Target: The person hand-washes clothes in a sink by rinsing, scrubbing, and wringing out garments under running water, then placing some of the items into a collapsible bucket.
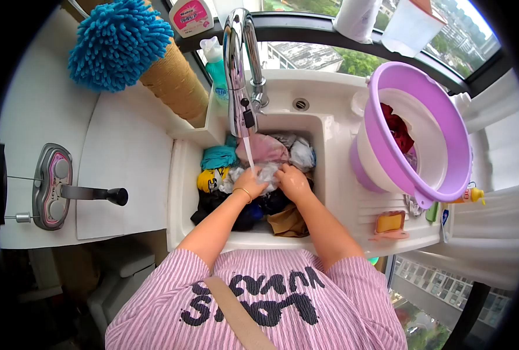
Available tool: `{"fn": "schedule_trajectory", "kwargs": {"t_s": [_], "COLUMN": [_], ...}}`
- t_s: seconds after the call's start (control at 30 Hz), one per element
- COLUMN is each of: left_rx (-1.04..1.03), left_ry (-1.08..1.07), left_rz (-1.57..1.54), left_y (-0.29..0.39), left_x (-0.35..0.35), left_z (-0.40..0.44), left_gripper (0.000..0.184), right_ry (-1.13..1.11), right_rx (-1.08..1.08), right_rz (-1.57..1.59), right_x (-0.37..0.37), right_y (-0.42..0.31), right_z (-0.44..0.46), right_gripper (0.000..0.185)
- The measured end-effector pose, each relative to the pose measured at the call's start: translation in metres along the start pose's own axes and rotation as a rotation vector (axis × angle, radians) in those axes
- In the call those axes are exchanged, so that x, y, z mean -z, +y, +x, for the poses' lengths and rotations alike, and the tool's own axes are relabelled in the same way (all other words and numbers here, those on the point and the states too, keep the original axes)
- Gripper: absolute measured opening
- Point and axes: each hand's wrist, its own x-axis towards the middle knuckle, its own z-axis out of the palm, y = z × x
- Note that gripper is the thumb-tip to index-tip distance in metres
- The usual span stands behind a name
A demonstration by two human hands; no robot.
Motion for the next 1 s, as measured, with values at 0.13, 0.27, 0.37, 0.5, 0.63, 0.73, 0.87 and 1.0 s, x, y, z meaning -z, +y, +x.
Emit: {"fn": "schedule_trajectory", "kwargs": {"t_s": [0.13, 0.27, 0.37, 0.5, 0.63, 0.73, 0.87, 1.0], "left_rx": [0.097, 0.180, -0.033, -0.113, -0.296, -0.161, 0.041, 0.092], "left_ry": [0.095, 0.325, 0.519, 0.444, 0.284, 0.383, 0.194, -0.075], "left_rz": [-0.169, -0.449, -0.634, -0.925, -0.673, -0.042, 0.467, 0.694], "left_y": [-0.024, -0.047, -0.041, 0.013, 0.033, 0.041, 0.043, 0.004], "left_x": [0.018, 0.051, 0.074, 0.133, 0.171, 0.165, 0.118, 0.025], "left_z": [-0.010, -0.039, -0.050, -0.067, -0.073, -0.066, -0.038, -0.005], "left_gripper": [0.053, 0.037, 0.026, 0.018, 0.035, 0.035, 0.040, 0.049], "right_ry": [-0.004, 0.069, 0.002, -0.083, -0.089, -0.117, -0.270, -0.332], "right_rx": [-0.068, -0.178, -0.142, -0.084, 0.118, 0.245, -0.064, -0.013], "right_rz": [0.007, 0.080, 0.073, 0.239, 0.256, 0.226, -0.284, -0.535], "right_x": [0.015, 0.052, 0.078, 0.142, 0.184, 0.190, 0.133, 0.027], "right_y": [0.003, -0.003, -0.008, -0.035, -0.043, -0.048, -0.058, -0.027], "right_z": [0.003, 0.008, 0.016, 0.034, 0.042, 0.040, 0.041, 0.021], "right_gripper": [0.022, 0.041, 0.032, 0.018, 0.026, 0.035, 0.038, 0.052]}}
